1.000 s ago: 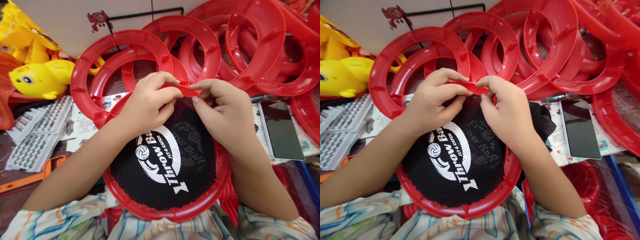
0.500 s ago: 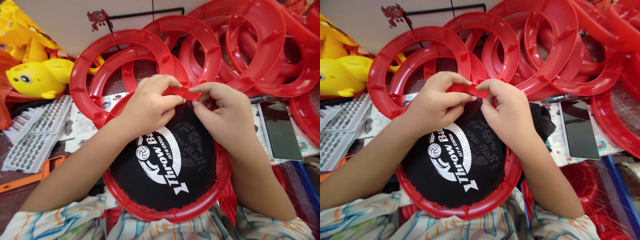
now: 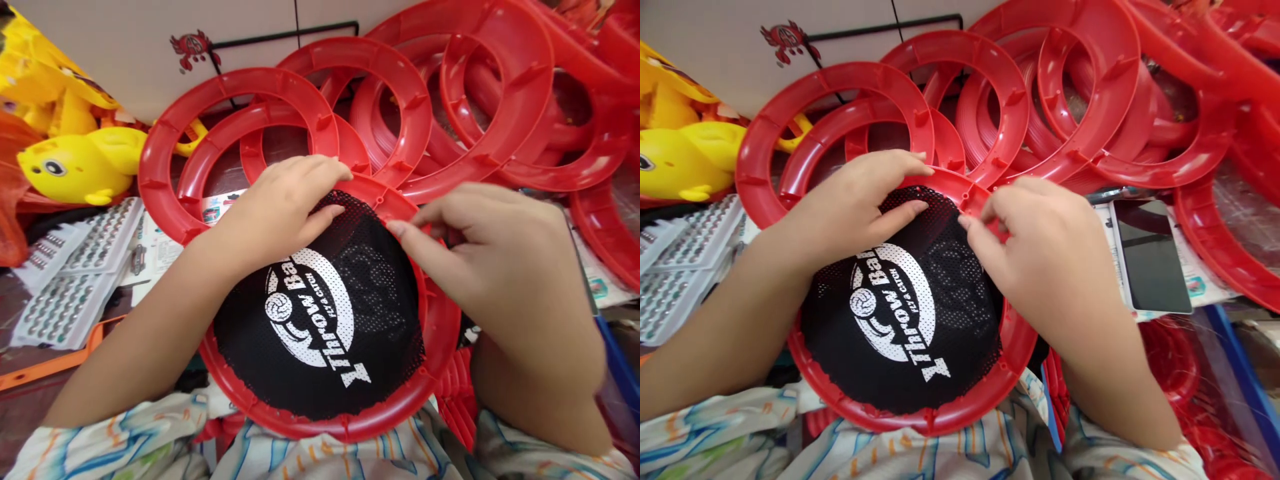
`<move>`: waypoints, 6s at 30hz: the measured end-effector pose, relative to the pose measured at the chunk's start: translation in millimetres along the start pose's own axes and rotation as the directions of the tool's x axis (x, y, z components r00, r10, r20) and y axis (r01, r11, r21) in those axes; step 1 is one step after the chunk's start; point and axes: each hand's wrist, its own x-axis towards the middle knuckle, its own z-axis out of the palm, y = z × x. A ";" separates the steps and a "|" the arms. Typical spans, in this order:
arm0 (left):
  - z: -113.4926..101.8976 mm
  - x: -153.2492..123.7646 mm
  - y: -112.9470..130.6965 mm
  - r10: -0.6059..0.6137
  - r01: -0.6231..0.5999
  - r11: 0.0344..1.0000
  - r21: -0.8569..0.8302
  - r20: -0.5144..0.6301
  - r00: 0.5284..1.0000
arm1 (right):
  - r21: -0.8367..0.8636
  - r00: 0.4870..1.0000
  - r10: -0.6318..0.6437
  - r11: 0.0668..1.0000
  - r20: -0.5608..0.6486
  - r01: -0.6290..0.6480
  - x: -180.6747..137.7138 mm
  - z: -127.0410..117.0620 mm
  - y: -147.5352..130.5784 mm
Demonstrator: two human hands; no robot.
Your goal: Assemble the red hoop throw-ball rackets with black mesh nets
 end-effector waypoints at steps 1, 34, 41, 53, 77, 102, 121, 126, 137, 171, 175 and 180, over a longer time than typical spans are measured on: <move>-1.5 -0.1 -1.5 -0.011 0.011 1.000 0.005 -0.014 1.000 | -0.053 0.998 -0.009 0.999 0.058 0.012 -5.3 -3.6 -1.4; -4.1 28.2 0.6 -0.053 0.047 0.968 -0.245 -0.017 0.998 | 0.286 0.999 -0.044 0.958 0.030 0.034 12.5 20.1 24.3; 1.3 22.6 3.4 -0.019 -0.005 0.974 -0.227 -0.102 0.995 | 0.258 0.993 -0.077 0.965 0.092 0.051 19.8 13.1 26.3; 11.3 21.5 -1.1 -0.073 0.045 0.986 -0.158 -0.173 0.982 | 0.276 0.997 0.075 0.958 0.016 -0.077 19.1 25.9 23.1; 11.3 29.1 8.0 -0.150 0.133 0.982 -0.136 -0.124 0.981 | 0.285 0.978 0.150 0.953 -0.146 -0.104 18.6 39.8 32.1; 4.3 19.1 7.7 -0.096 0.084 0.970 -0.229 -0.040 0.995 | 0.449 0.970 0.242 0.864 0.028 -0.228 20.5 29.5 36.1; -16.7 27.5 13.2 0.072 -0.063 0.992 -0.106 0.086 0.994 | 0.121 0.996 -0.017 0.992 -0.091 0.028 -19.8 25.8 18.7; -6.6 35.3 16.0 0.103 -0.095 0.989 -0.115 0.067 0.992 | 0.099 0.985 -0.029 0.994 -0.170 0.047 -18.6 30.6 21.0; 5.8 26.2 15.4 0.146 -0.146 0.989 0.001 -0.043 0.988 | 0.156 0.990 -0.004 0.987 -0.139 0.026 -20.9 26.5 16.5; 20.7 29.8 32.2 -0.194 0.201 0.973 0.114 -0.065 0.979 | 0.183 0.990 0.101 0.980 -0.096 -0.083 -10.7 28.5 22.8; 17.6 31.2 31.4 -0.215 0.217 0.976 0.025 -0.066 0.974 | 0.216 0.991 0.091 0.974 -0.096 -0.069 -11.0 27.9 24.1; 12.2 31.6 32.5 -0.230 0.227 0.972 -0.054 -0.057 0.971 | 0.235 0.993 0.082 0.970 -0.089 -0.059 -11.1 27.7 25.8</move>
